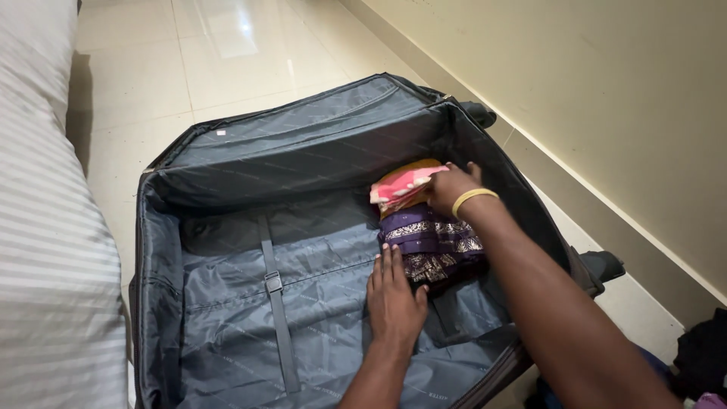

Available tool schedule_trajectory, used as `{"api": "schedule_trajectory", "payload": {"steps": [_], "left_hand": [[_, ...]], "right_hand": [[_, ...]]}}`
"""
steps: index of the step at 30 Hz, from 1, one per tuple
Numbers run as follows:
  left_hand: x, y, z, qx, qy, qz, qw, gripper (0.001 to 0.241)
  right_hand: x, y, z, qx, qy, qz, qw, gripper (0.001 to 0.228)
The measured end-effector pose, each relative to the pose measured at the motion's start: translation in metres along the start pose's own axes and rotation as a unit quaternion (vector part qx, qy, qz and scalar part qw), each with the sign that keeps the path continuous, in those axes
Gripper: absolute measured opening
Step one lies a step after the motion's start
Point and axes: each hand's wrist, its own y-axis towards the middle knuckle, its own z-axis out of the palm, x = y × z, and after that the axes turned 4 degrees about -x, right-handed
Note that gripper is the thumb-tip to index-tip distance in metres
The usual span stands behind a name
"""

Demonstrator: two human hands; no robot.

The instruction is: The person folds a pink cloth and a patterned cloth on a white bedsheet, then places them into an open suitcase. They handle several folded garments, including purple and yellow items, arranging them inside the suitcase.

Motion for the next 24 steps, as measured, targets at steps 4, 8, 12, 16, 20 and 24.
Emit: {"api": "schedule_trajectory", "payload": {"steps": [4, 8, 12, 16, 20, 24], "left_hand": [[0.0, 0.001, -0.001, -0.009, -0.013, -0.021, 1.0, 0.093], [0.006, 0.001, 0.005, -0.012, -0.018, -0.027, 0.999, 0.093], [0.001, 0.005, -0.011, 0.001, -0.07, -0.089, 0.994, 0.09], [0.024, 0.011, 0.012, 0.034, -0.148, -0.226, 0.962, 0.072], [0.102, 0.025, 0.099, -0.069, -0.34, -0.223, 0.911, 0.064], [0.07, 0.033, 0.041, -0.027, -0.706, -0.271, 0.653, 0.067]], "right_hand": [[0.001, -0.023, -0.039, -0.029, 0.066, 0.068, 0.995, 0.02], [0.008, -0.039, -0.067, -0.103, 0.157, 0.057, 0.981, 0.025], [0.014, -0.037, -0.063, -0.044, 0.337, -0.034, 0.94, 0.028], [0.023, -0.041, -0.066, 0.044, 0.517, -0.135, 0.844, 0.019], [0.026, -0.044, -0.067, 0.086, 0.651, -0.157, 0.737, 0.019], [0.025, -0.044, -0.07, 0.099, 0.772, -0.129, 0.615, 0.023]]}}
